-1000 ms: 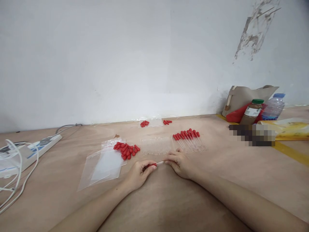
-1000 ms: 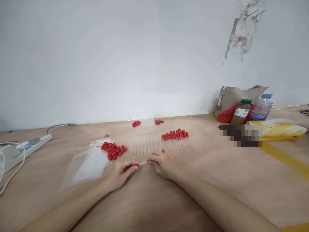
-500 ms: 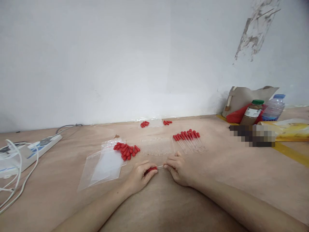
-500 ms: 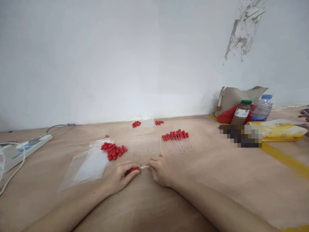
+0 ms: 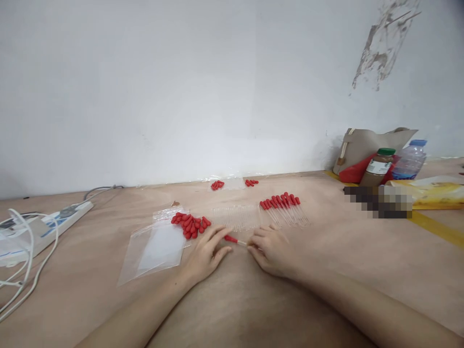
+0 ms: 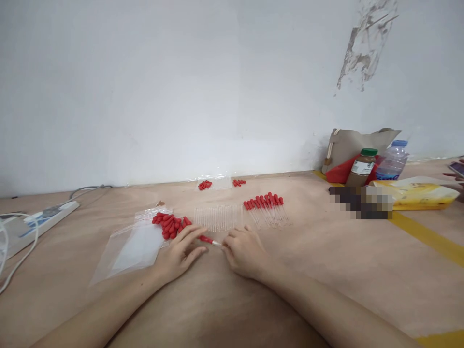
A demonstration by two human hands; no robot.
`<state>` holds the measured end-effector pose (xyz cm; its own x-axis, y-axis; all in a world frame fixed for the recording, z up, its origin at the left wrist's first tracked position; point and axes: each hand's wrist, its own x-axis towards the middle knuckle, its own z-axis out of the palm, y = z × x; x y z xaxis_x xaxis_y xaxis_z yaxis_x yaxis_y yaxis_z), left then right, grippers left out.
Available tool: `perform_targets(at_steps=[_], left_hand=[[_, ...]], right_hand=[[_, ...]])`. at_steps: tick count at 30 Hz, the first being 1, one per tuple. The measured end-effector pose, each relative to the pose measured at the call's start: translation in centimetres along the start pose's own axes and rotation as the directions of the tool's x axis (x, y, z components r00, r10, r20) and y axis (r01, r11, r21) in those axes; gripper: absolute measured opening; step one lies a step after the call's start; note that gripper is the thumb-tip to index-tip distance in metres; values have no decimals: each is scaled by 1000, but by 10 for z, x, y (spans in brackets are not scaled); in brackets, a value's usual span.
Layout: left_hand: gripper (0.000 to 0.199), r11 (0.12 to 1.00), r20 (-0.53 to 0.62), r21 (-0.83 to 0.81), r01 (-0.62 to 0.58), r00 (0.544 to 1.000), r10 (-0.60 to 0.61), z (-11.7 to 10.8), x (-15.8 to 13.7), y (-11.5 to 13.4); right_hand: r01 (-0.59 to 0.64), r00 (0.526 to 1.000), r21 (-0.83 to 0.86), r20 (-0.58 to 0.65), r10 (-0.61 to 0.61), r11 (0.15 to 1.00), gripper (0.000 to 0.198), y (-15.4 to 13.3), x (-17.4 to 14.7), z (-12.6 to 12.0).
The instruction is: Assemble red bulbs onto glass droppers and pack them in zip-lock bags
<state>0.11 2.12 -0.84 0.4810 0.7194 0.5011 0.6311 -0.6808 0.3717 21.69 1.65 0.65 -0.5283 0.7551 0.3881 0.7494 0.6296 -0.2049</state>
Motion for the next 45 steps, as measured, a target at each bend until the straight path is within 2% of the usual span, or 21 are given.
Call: perform_targets(at_steps=[2,3,6,8,10,15,20,25,27,29,32,34,36,40,45], left_hand=[[38,997,-2,-18,81,997,-81,-1,0,4],[34,995,19,-32,95,995,-94,-2,0,6],[20,996,102,-55,73,992,-67,-3,1,8],[16,997,127,-63,49,991,-41,-4,2,9],[15,998,134,-58,36,991,-28,-4,3,9],[13,998,142,-49,27,990,-20,-3,3,8],[16,997,144,-27,77,987,-72,-3,4,9],[20,997,140,-17,74,988,-71,-2,4,8],[16,997,132,-17,73,989,-70,-2,4,8],[11,998,136,-17,67,989,-64,-3,4,9],[9,998,156,-27,65,986,-60,-4,5,10],[10,997,159,-33,71,985,-65,-4,5,10],[12,997,157,-32,76,985,-70,-4,5,9],[18,997,145,-16,71,987,-68,-3,4,8],[14,996,144,19,83,986,-85,-3,3,12]], right_hand=[[-195,980,63,-31,197,979,23,12,3,-5],[-312,947,106,-46,319,944,24,21,6,-8],[-579,794,168,-107,599,798,28,55,18,-15],[-653,736,114,-138,663,749,26,74,25,-16],[-683,719,37,-144,680,730,27,87,31,-14],[-694,720,-91,-118,684,715,35,91,36,-1],[-696,717,-90,-146,681,713,33,95,34,6],[-701,711,-88,-163,684,708,30,98,31,6],[-674,733,-86,-201,650,734,29,93,31,6],[-619,776,-87,-221,591,781,28,85,33,5],[-563,823,-114,-164,544,818,31,73,42,6],[-574,819,-157,-96,566,804,32,68,51,8],[-602,793,-195,-38,608,774,31,66,60,10],[-644,751,-216,5,661,734,29,66,72,15],[-620,767,-230,21,641,750,29,65,77,20]])
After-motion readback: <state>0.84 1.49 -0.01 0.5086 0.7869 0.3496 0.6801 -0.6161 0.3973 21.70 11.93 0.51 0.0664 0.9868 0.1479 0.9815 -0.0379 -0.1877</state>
